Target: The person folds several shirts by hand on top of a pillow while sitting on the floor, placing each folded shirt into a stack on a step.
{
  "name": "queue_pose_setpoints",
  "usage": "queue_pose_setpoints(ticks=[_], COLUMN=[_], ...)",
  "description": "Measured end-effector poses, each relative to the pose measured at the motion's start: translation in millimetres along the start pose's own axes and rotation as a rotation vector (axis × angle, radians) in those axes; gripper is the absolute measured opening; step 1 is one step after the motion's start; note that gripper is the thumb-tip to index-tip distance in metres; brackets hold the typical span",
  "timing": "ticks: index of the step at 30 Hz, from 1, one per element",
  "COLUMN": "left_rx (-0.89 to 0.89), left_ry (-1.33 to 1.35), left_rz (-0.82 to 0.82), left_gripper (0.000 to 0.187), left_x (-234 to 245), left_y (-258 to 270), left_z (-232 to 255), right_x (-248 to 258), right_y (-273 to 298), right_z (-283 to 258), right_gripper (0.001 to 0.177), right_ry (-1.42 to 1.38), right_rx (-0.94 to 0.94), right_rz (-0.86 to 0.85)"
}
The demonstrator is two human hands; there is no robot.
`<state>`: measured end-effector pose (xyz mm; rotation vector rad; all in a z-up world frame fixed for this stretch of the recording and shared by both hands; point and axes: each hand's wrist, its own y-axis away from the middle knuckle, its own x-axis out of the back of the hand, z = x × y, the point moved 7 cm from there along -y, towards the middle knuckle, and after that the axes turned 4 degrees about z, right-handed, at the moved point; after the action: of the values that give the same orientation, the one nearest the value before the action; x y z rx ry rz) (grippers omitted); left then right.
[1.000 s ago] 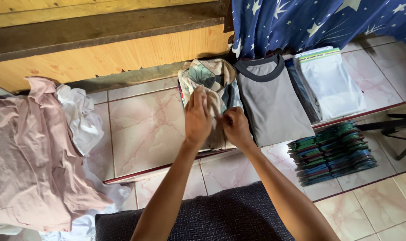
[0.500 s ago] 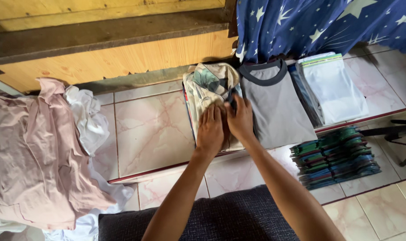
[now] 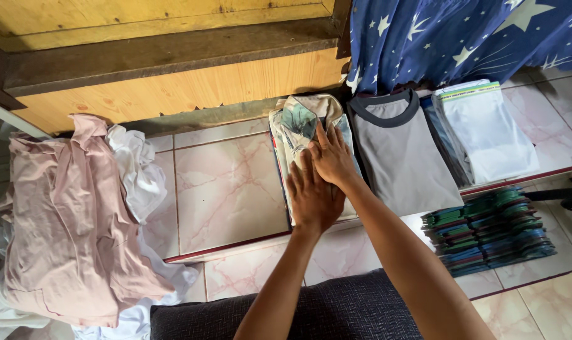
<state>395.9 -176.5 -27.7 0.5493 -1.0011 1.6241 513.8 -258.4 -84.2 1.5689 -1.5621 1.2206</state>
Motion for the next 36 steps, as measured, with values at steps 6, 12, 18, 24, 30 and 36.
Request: queue_pose_setpoints(ticks=[6, 12, 18, 24, 30, 36], left_rx=[0.145, 0.435, 0.373, 0.401, 0.538, 0.263], left_ry=[0.44, 0.257, 0.312, 0.515, 0.637, 0.478], left_rz=[0.423, 0.248, 0.353, 0.322, 0.321, 0.204], left_gripper=[0.051, 0.039, 0.044, 0.048, 0.046, 0.067], left_x=[33.8, -0.7, 6.2, 17.4, 18.1, 0.9], left_y=[8.9, 38.6, 59.8, 68.8, 74.2, 73.5], left_z=[-45.0, -93.5, -79.2, -73.1, -76.8, -63.9], right_x=[64.7, 52.5, 22.2, -22.7, -1.0, 5.7], right_y=[18.1, -10.0, -32.7, -50.0, -50.9, -29.3], right_z=[-42.5, -85.3, -101.3, -95.4, -88.3, -54.7], right_gripper=[0.049, 0.038, 0.021, 0.024, 0.044, 0.071], right_ry=[0.024, 0.085, 0.303, 0.43, 0.22, 0.295], right_rx=[0.144, 0.326, 0.502, 0.446, 0.265, -0.048], right_rz=[0.561, 0.398, 0.413, 0.089, 0.094, -0.071])
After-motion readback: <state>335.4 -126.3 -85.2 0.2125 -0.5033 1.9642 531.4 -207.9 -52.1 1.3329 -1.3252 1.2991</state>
